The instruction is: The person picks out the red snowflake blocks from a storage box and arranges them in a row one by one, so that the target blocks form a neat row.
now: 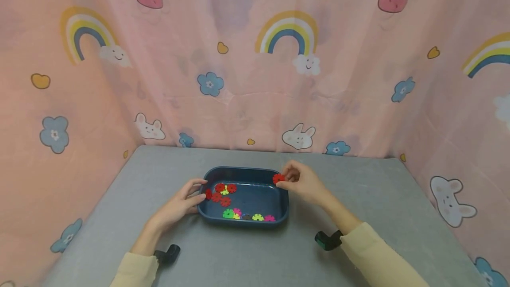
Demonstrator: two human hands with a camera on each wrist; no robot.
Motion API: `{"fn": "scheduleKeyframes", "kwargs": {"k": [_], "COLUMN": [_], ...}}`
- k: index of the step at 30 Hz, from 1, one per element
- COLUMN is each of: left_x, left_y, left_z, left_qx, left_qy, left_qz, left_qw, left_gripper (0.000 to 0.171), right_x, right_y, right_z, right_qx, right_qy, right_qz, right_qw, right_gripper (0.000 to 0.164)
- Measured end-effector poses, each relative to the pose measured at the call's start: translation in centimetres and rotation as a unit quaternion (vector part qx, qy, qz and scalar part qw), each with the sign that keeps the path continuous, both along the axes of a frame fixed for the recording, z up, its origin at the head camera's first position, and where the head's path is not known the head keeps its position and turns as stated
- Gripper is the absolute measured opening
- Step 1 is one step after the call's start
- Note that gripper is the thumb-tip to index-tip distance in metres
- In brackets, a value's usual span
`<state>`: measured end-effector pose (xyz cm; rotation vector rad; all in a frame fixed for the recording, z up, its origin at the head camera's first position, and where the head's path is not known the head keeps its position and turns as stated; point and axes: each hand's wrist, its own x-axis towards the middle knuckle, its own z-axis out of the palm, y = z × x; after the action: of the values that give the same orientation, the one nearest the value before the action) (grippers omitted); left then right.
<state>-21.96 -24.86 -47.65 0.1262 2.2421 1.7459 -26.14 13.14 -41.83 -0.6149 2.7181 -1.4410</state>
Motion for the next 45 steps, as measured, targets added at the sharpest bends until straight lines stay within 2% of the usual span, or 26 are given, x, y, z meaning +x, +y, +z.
{"fn": "scheduleKeyframes", "kwargs": {"k": [10, 19, 27, 35, 40, 45], "left_x": [0.0, 0.1, 0.1, 0.3, 0.4, 0.3], "left_y": [-0.1, -0.1, 0.1, 0.3, 0.3, 0.1], "left_z": [0.3, 0.4, 0.4, 0.5, 0.7, 0.7], "left_qx": [-0.001, 0.001, -0.001, -0.002, 0.001, -0.003], "left_qy": [0.005, 0.006, 0.006, 0.008, 0.007, 0.008], "left_qz": [-0.01, -0.015, -0.006, -0.014, -0.011, -0.008], "left_qw": [0.9999, 0.9999, 1.0, 0.9999, 0.9999, 0.9999], "left_gripper": [0.049, 0.049, 0.048, 0.049, 0.049, 0.05], "right_x": [-1.4, -3.5, -5.2, -5.4, -5.5, -5.5], "right_y": [4.4, 7.7, 8.9, 9.0, 9.2, 9.4], "right_z": [-0.8, -3.1, -4.5, -5.7, -5.7, -4.5], "right_qx": [0.012, 0.036, 0.066, 0.094, 0.116, 0.129], "right_qy": [0.0, -0.04, -0.068, -0.08, -0.063, -0.05], "right_qz": [-0.065, -0.099, -0.11, -0.122, -0.114, -0.108], "right_qw": [0.998, 0.994, 0.989, 0.985, 0.985, 0.985], "right_gripper": [0.025, 0.026, 0.028, 0.025, 0.025, 0.026]}}
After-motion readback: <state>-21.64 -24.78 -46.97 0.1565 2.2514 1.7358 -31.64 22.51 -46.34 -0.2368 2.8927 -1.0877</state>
